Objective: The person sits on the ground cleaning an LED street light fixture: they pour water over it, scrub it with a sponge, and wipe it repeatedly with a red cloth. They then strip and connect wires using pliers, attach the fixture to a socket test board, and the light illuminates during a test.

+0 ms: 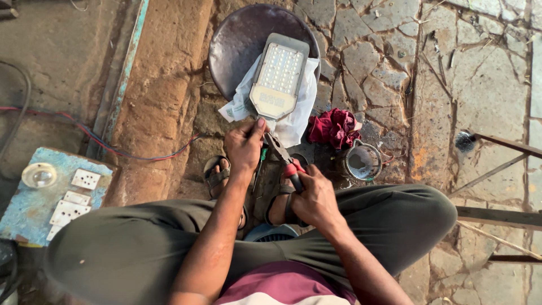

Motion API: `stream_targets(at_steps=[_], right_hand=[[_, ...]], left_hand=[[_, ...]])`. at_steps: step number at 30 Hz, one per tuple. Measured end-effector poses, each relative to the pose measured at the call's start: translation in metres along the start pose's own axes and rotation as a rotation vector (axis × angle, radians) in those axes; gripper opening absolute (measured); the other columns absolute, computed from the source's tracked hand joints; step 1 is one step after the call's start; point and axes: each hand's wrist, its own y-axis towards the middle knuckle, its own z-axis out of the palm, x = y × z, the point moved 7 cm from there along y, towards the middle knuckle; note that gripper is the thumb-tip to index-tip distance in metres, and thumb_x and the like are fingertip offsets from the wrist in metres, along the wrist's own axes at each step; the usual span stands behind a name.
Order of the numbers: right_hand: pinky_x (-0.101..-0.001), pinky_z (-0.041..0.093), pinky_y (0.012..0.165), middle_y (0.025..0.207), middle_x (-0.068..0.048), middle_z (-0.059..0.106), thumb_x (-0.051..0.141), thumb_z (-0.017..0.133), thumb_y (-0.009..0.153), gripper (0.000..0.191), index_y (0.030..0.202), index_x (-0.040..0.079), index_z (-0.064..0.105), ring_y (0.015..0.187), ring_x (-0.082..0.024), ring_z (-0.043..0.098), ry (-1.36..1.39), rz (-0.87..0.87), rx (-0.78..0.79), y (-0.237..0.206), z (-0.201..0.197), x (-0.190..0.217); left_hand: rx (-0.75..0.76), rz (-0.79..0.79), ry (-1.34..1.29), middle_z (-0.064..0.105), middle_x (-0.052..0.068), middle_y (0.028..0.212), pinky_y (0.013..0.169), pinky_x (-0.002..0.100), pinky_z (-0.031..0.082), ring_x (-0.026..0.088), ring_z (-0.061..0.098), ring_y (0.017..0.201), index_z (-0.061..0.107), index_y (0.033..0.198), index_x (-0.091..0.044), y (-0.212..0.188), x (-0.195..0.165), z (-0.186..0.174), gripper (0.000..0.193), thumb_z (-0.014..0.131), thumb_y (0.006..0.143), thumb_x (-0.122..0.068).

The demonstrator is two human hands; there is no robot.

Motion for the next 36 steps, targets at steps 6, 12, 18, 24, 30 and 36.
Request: stream_targets(at_steps=[6,12,18,24,30,36], right_hand=[[-0.0532,0.054,0.077,0.106,-0.024,0.064,0.008,0.067,0.063,0.044,0.106,0.002,0.072,0.090,-0.046,0.066,-0.004,0.015,-0.047,-0.016,0.026,0.003],[-0.0520,0.055,0.082,0.106,-0.027,0.063,0.010,0.067,0.067,0.034,0.099,0.004,0.074,0.089,-0.043,0.068,-0.107,0.106,0.048,-0.027,0.046,-0.003],[-0.0517,0.055,0.079,0.111,-0.028,0.063,0.007,0.065,0.066,0.042,0.107,0.001,0.072,0.091,-0.044,0.067,-0.063,0.012,-0.059,-0.031,0.038,0.013],[-0.0522,0.054,0.077,0.117,-0.030,0.061,0.008,0.067,0.066,0.037,0.103,0.002,0.072,0.091,-0.045,0.066,-0.066,-0.040,-0.097,-0.033,0.040,0.021],[-0.0340,0.052,0.067,0.108,-0.015,0.062,0.000,0.057,0.064,0.052,0.112,0.004,0.074,0.079,-0.025,0.062,0.481,0.082,0.058,-0.034,0.025,-0.007],[-0.0308,0.050,0.070,0.087,-0.006,0.064,0.018,0.073,0.084,0.023,0.102,0.004,0.075,0.075,-0.017,0.064,0.467,0.278,0.016,-0.012,-0.011,-0.029]], left_hand=[[-0.107,0.003,-0.139,0.054,-0.009,0.059,0.052,0.024,0.028,0.002,0.040,0.056,0.076,0.075,-0.004,0.006,0.014,-0.004,0.028,0.077,0.096,-0.021],[-0.140,-0.087,-0.245,0.059,-0.006,0.059,0.053,0.023,0.029,0.003,0.041,0.055,0.076,0.074,-0.002,0.008,0.027,-0.005,0.026,0.076,0.095,-0.016],[-0.172,-0.076,-0.266,0.058,-0.004,0.057,0.053,0.023,0.031,0.004,0.044,0.053,0.075,0.072,0.002,0.009,0.027,-0.006,0.026,0.075,0.094,-0.013],[-0.212,-0.086,-0.263,0.056,-0.003,0.055,0.051,0.024,0.032,0.005,0.044,0.051,0.075,0.071,0.001,0.010,0.024,-0.007,0.028,0.075,0.094,-0.014],[0.048,-0.050,-0.069,0.062,-0.001,0.067,0.055,0.023,0.044,0.005,0.054,0.058,0.078,0.093,0.000,0.007,0.006,-0.012,0.030,0.066,0.104,-0.025],[0.135,0.086,-0.112,0.074,0.004,0.089,0.075,0.024,0.054,0.007,0.064,0.078,0.074,0.116,0.001,-0.016,-0.009,-0.029,0.026,0.066,0.101,-0.019]])
